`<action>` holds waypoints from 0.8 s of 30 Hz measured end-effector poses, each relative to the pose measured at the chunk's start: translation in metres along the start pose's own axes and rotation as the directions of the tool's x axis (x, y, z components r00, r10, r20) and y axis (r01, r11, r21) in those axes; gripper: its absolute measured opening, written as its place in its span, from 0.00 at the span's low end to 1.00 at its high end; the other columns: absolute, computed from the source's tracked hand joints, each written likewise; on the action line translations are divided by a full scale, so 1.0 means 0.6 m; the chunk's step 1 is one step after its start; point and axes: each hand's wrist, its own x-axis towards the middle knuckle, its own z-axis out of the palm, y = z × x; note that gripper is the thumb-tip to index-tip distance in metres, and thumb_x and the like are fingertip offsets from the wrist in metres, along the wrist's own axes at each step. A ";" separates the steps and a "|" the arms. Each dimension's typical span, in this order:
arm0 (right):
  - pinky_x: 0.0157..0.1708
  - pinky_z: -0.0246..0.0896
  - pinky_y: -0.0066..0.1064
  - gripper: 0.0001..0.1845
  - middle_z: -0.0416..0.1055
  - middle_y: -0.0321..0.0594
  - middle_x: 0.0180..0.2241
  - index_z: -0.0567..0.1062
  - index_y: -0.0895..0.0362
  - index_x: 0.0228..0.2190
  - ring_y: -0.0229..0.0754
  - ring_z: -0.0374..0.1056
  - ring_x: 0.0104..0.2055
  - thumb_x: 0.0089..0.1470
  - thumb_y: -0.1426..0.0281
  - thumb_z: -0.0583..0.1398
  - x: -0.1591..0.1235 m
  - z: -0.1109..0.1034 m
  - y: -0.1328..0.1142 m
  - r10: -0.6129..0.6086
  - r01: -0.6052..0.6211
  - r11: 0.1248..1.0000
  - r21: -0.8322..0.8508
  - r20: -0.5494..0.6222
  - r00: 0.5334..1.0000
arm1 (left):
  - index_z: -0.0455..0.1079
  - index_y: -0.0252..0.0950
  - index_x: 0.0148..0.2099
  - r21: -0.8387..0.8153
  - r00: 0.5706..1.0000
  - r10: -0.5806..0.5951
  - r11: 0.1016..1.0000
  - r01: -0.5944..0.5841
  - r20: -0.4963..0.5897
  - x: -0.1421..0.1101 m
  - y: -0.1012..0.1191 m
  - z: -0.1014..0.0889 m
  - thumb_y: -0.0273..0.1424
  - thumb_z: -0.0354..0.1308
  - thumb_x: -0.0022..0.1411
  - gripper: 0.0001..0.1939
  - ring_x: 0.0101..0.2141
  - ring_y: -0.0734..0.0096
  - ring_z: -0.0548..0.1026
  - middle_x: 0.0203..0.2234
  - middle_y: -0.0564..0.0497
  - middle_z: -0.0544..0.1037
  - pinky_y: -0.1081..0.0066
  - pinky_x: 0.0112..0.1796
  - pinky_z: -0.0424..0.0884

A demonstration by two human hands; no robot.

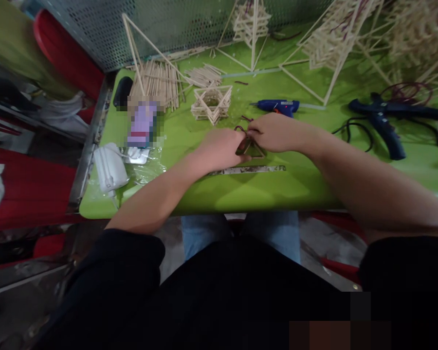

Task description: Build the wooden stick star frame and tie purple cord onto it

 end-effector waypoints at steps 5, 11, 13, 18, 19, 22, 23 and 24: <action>0.50 0.67 0.44 0.25 0.85 0.56 0.49 0.86 0.60 0.49 0.58 0.80 0.49 0.78 0.66 0.50 -0.010 -0.007 -0.005 -0.024 0.024 1.000 -0.005 -0.028 0.999 | 0.82 0.37 0.50 0.014 1.000 0.017 1.000 -0.017 0.007 0.000 -0.002 -0.002 0.52 0.68 0.70 0.23 0.37 0.52 0.83 0.39 0.39 0.86 0.59 0.35 0.68; 0.49 0.65 0.44 0.23 0.86 0.56 0.48 0.85 0.58 0.46 0.56 0.78 0.47 0.78 0.67 0.51 -0.021 -0.015 -0.013 -0.019 0.018 0.999 -0.051 -0.023 1.000 | 0.82 0.37 0.51 0.029 1.000 0.013 0.999 -0.014 0.014 0.004 0.003 -0.001 0.52 0.68 0.71 0.23 0.37 0.50 0.83 0.37 0.40 0.86 0.58 0.35 0.68; 0.48 0.64 0.42 0.22 0.85 0.58 0.50 0.85 0.60 0.48 0.54 0.78 0.47 0.76 0.70 0.51 -0.019 -0.014 -0.013 -0.040 0.040 0.998 -0.058 -0.011 0.999 | 0.82 0.37 0.49 0.014 1.000 0.019 1.000 -0.019 0.017 0.004 0.007 0.000 0.51 0.68 0.72 0.21 0.37 0.51 0.83 0.38 0.40 0.86 0.59 0.35 0.68; 0.47 0.65 0.41 0.21 0.85 0.59 0.50 0.85 0.63 0.49 0.56 0.80 0.48 0.74 0.73 0.51 -0.009 -0.008 -0.012 -0.065 0.065 0.996 -0.058 -0.007 0.998 | 0.82 0.37 0.46 -0.018 1.000 0.028 0.999 -0.027 0.014 0.003 0.008 0.003 0.48 0.68 0.72 0.18 0.38 0.52 0.83 0.38 0.40 0.86 0.60 0.37 0.69; 0.47 0.65 0.41 0.21 0.85 0.59 0.50 0.85 0.62 0.48 0.56 0.81 0.49 0.74 0.73 0.52 -0.008 -0.006 -0.012 -0.065 0.064 0.996 -0.059 -0.012 0.998 | 0.82 0.37 0.46 -0.018 1.000 0.029 0.999 -0.029 0.007 0.003 0.007 0.004 0.48 0.68 0.72 0.18 0.37 0.53 0.82 0.37 0.40 0.86 0.60 0.37 0.68; 0.46 0.65 0.41 0.19 0.85 0.58 0.49 0.85 0.62 0.48 0.56 0.81 0.48 0.74 0.74 0.53 -0.004 0.000 -0.013 -0.066 0.064 0.996 -0.064 -0.025 0.998 | 0.82 0.36 0.46 -0.005 1.000 0.022 1.000 -0.022 -0.005 0.004 0.005 0.007 0.49 0.68 0.72 0.20 0.36 0.54 0.82 0.37 0.40 0.86 0.60 0.35 0.67; 0.46 0.65 0.40 0.19 0.85 0.57 0.48 0.85 0.62 0.47 0.56 0.82 0.48 0.73 0.74 0.54 -0.004 0.002 -0.013 -0.063 0.061 0.996 -0.068 -0.032 0.998 | 0.82 0.36 0.47 -0.001 1.000 0.016 1.000 -0.016 -0.002 0.004 0.004 0.007 0.50 0.68 0.72 0.21 0.36 0.54 0.82 0.37 0.40 0.86 0.61 0.34 0.66; 0.45 0.65 0.40 0.18 0.86 0.57 0.48 0.85 0.62 0.47 0.56 0.82 0.48 0.73 0.74 0.54 -0.002 0.004 -0.012 -0.059 0.056 0.996 -0.072 -0.040 0.997 | 0.82 0.36 0.47 0.002 1.000 0.013 1.000 -0.013 0.004 0.005 0.004 0.007 0.51 0.68 0.72 0.21 0.35 0.54 0.82 0.37 0.40 0.86 0.61 0.34 0.66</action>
